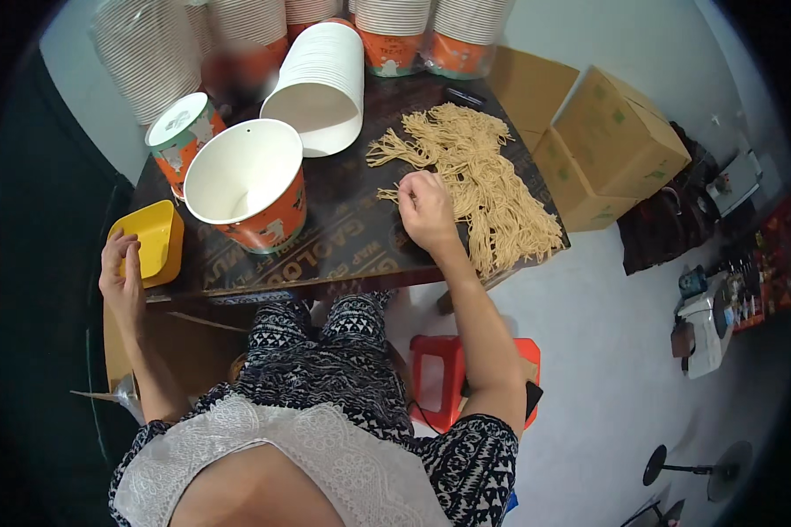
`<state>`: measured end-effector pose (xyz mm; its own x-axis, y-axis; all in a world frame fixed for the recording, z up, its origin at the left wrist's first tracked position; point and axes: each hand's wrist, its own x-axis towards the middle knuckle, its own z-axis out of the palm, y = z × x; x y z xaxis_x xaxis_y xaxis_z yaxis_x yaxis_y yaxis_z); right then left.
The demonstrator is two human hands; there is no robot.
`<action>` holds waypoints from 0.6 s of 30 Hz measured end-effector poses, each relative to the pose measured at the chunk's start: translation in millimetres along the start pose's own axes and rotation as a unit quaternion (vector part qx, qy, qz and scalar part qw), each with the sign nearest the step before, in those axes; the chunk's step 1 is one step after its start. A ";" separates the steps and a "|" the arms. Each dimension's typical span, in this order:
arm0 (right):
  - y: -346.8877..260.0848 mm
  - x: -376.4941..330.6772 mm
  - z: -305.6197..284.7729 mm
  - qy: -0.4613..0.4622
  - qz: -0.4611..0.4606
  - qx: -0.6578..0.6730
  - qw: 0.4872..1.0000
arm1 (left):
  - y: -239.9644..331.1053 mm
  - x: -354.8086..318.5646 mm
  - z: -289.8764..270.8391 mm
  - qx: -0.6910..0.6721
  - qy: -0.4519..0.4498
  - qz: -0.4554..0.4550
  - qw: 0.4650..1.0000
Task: Attaching strings to the inside of paper cups for assembly/packaging.
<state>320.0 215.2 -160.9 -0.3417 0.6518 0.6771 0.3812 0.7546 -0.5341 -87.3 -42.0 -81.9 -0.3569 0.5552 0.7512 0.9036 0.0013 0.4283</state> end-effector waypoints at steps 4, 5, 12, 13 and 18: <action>-8.2 2.2 1.4 0.016 -0.022 -0.024 0.999 | 10.3 3.5 13.6 -0.035 -0.018 -0.004 0.999; -10.3 2.7 0.2 0.007 -0.025 -0.031 0.999 | 12.0 4.7 16.8 -0.038 -0.019 -0.005 0.999; -7.6 2.3 1.3 -0.006 -0.039 -0.030 0.999 | 7.0 -1.8 21.5 -0.035 -0.026 -0.034 0.998; -6.7 3.1 1.7 -0.008 -0.039 -0.028 0.999 | 4.9 -4.5 19.6 -0.034 -0.026 -0.036 0.998; -7.5 1.9 1.3 -0.016 -0.036 -0.035 0.999 | -2.8 -19.0 10.3 -0.056 -0.043 -0.063 0.995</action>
<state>315.3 210.8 -156.3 -0.3971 0.5995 0.6950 0.4138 0.7928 -0.4474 -80.5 -44.0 -102.6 -0.4408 0.6251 0.6442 0.8184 -0.0148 0.5744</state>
